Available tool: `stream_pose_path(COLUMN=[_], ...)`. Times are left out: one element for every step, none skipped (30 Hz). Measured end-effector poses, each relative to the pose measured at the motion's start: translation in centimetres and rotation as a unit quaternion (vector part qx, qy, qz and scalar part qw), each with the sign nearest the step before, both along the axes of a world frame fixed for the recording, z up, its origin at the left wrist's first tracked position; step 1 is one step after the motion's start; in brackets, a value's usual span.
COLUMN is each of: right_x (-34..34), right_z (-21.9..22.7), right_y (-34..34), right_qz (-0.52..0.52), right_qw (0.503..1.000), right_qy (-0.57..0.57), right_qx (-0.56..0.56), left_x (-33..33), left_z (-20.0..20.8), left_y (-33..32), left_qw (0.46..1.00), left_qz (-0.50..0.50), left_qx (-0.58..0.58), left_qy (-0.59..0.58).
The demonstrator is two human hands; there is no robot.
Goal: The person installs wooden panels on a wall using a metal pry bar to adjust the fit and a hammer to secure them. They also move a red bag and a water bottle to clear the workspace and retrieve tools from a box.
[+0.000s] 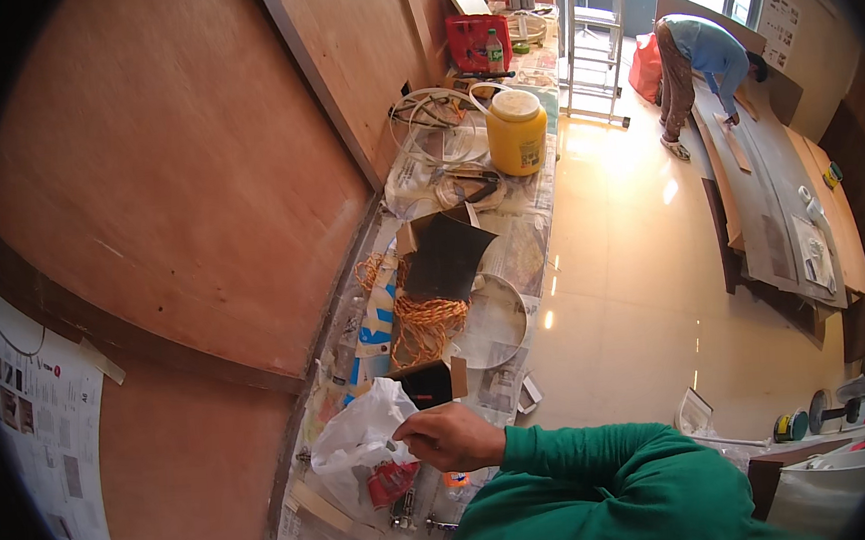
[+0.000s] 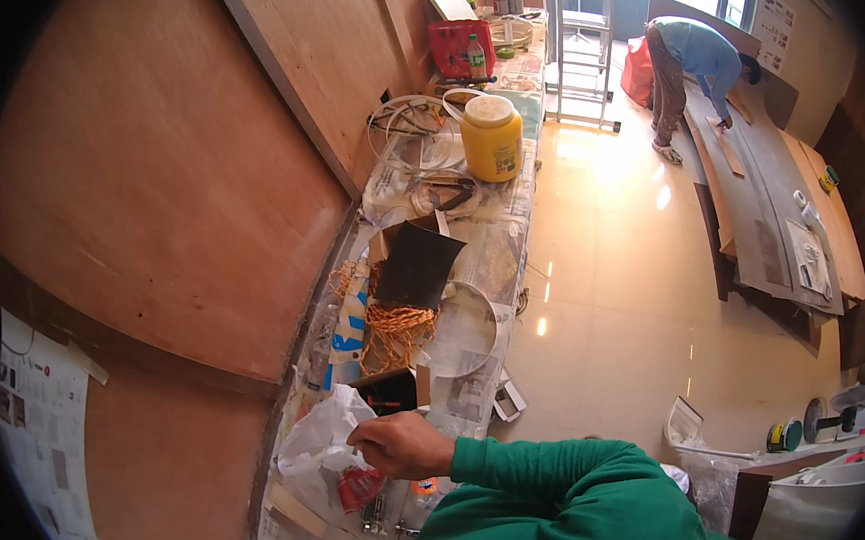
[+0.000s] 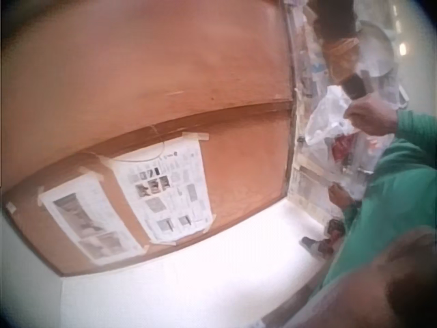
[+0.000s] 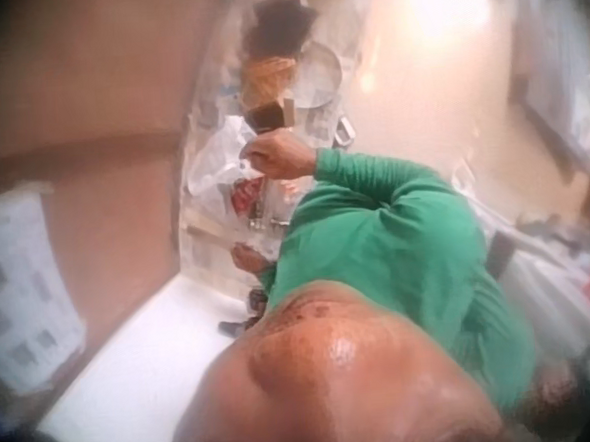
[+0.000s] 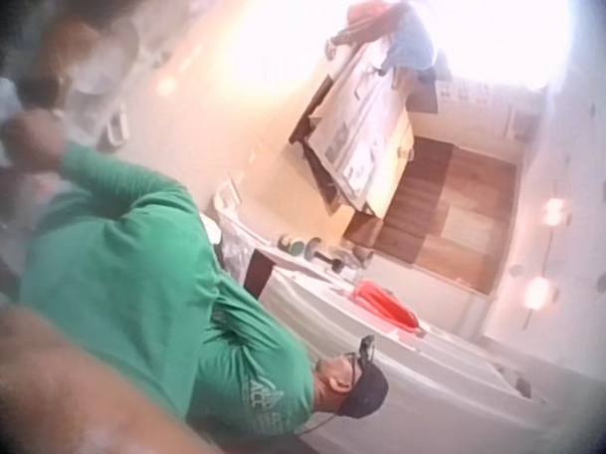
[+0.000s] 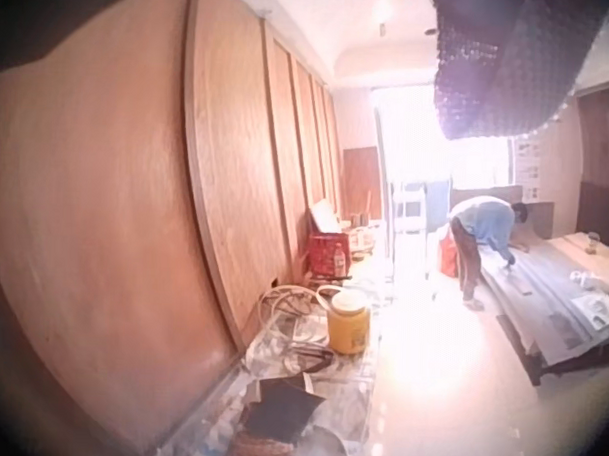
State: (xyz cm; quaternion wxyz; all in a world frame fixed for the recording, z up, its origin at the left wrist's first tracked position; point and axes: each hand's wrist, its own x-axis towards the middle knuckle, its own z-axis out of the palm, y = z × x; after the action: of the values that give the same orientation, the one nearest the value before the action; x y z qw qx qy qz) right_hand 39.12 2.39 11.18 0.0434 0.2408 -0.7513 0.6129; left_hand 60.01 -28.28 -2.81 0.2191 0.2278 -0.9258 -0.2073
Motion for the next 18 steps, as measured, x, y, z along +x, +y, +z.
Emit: stream_pose_path(right_x=[-0.1, -0.3, -0.6, -1.0, -1.5, -1.9, -2.1, -2.5, -2.6, -2.8, -2.9, -2.8, -2.8, -2.7, -2.6, -2.3, -2.0, -1.8], right_z=[0.2, 0.4, 0.4, 0.4, 0.7, 1.2, 1.6, 1.1, 1.5, 2.1, 2.4, 2.2, 1.8, 1.3, 0.6, -0.1, -0.4, -0.5], right_y=[0.2, 0.5, 1.0, 1.2, 1.5, 1.8, 2.0, 2.1, 2.3, 2.4, 2.4, 2.4, 2.2, 1.9, 1.6, 1.3, 1.0, 0.6], right_qz=[-0.024, -0.048, -0.076, -0.114, -0.131, -0.148, -0.166, -0.183, -0.19, -0.193, -0.197, -0.2, -0.203, -0.207, -0.195, -0.183, -0.171, -0.155], right_qw=[1.0, 0.999, 0.997, 0.993, 0.99, 0.987, 0.983, 0.981, 0.98, 0.98, 0.98, 0.979, 0.979, 0.978, 0.981, 0.983, 0.985, 0.988], right_qy=[0.005, 0.01, 0.014, 0.021, 0.004, -0.015, -0.035, -0.045, -0.037, -0.031, -0.025, -0.022, -0.02, -0.017, -0.014, -0.012, -0.009, -0.012], right_qx=[-0.011, -0.022, -0.031, -0.036, -0.048, -0.059, -0.071, -0.056, -0.046, -0.037, -0.028, -0.023, -0.018, -0.014, -0.014, -0.013, -0.013, -0.011], left_x=[-0.5, -0.6, -1.6, -2.2, -2.7, -3.0, -3.3, -3.6, -4.0, -4.2, -4.5, -5.0, -5.2, -5.1, -5.0, -5.0, -4.8, -4.7], left_z=[-0.4, -0.6, 0.4, 1.5, 2.1, 2.7, 3.3, 3.9, 4.7, 5.5, 6.3, 7.1, 7.4, 7.1, 6.6, 6.3, 6.0, 6.0], left_y=[-0.2, -0.3, 0.7, 1.3, 1.2, 1.1, 1.0, 1.2, 1.8, 2.3, 2.8, 3.5, 3.7, 3.6, 3.5, 3.4, 3.5, 3.9], left_qw=[0.996, 0.999, 0.999, 0.997, 0.996, 0.995, 0.994, 0.988, 0.979, 0.966, 0.969, 0.97, 0.971, 0.968, 0.964, 0.96, 0.957, 0.954], left_qz=[-0.025, -0.028, -0.035, -0.037, -0.036, -0.034, -0.033, -0.013, 0.004, 0.025, 0.01, -0.008, -0.027, -0.014, 0.0, 0.013, 0.015, 0.021], left_qx=[-0.087, -0.037, 0.014, 0.064, 0.076, 0.087, 0.099, 0.15, 0.202, 0.253, 0.242, 0.233, 0.225, 0.241, 0.258, 0.274, 0.282, 0.291], left_qy=[0.011, 0.021, 0.029, 0.037, 0.034, 0.03, 0.026, 0.032, 0.036, 0.041, 0.053, 0.065, 0.076, 0.073, 0.068, 0.064, 0.068, 0.072])
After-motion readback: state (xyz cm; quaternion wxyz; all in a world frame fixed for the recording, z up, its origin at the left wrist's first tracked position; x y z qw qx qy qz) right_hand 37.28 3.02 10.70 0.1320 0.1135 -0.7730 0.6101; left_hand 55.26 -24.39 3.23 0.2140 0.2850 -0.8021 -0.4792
